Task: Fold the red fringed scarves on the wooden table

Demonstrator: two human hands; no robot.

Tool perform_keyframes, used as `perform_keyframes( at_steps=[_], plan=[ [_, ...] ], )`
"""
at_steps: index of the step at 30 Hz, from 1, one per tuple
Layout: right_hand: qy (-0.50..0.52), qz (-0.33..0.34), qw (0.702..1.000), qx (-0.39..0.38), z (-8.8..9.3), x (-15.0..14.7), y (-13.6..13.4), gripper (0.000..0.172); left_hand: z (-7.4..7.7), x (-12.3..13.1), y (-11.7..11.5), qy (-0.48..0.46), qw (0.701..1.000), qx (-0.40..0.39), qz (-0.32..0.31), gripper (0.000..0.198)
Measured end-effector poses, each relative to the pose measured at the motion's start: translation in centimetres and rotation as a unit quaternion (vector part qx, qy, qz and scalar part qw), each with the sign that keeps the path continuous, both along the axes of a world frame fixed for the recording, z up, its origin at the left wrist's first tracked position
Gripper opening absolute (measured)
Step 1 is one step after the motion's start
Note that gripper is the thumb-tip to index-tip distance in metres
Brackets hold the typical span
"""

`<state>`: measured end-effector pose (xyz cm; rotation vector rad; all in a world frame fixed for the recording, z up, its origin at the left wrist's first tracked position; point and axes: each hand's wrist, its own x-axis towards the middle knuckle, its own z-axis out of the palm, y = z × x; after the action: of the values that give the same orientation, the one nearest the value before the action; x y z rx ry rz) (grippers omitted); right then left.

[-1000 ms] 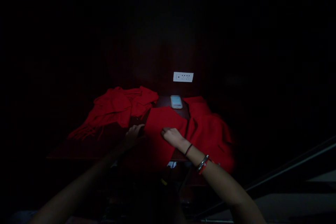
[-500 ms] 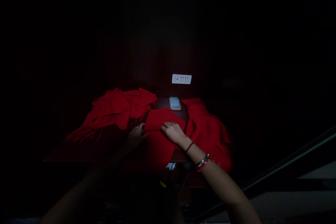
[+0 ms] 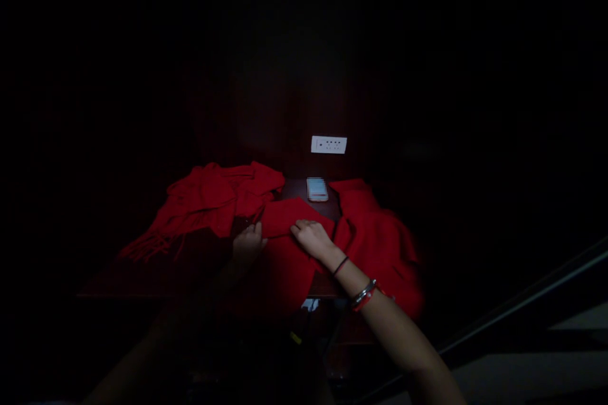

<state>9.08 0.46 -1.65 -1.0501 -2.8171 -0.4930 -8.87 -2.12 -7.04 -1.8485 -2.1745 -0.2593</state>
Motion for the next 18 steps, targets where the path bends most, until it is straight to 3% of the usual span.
perform_keyframes(
  at_steps=[13,18],
  plan=[
    [-0.008,0.028,1.0,-0.01,-1.6,0.0,-1.0,0.022,-0.2,-0.3,-0.4,0.025,0.999,-0.007,-0.031,0.03],
    [-0.009,-0.058,0.998,-0.009,0.5,-0.2,0.2,0.021,0.1,-0.3,-0.5,-0.021,0.998,-0.019,-0.059,0.032]
  ],
)
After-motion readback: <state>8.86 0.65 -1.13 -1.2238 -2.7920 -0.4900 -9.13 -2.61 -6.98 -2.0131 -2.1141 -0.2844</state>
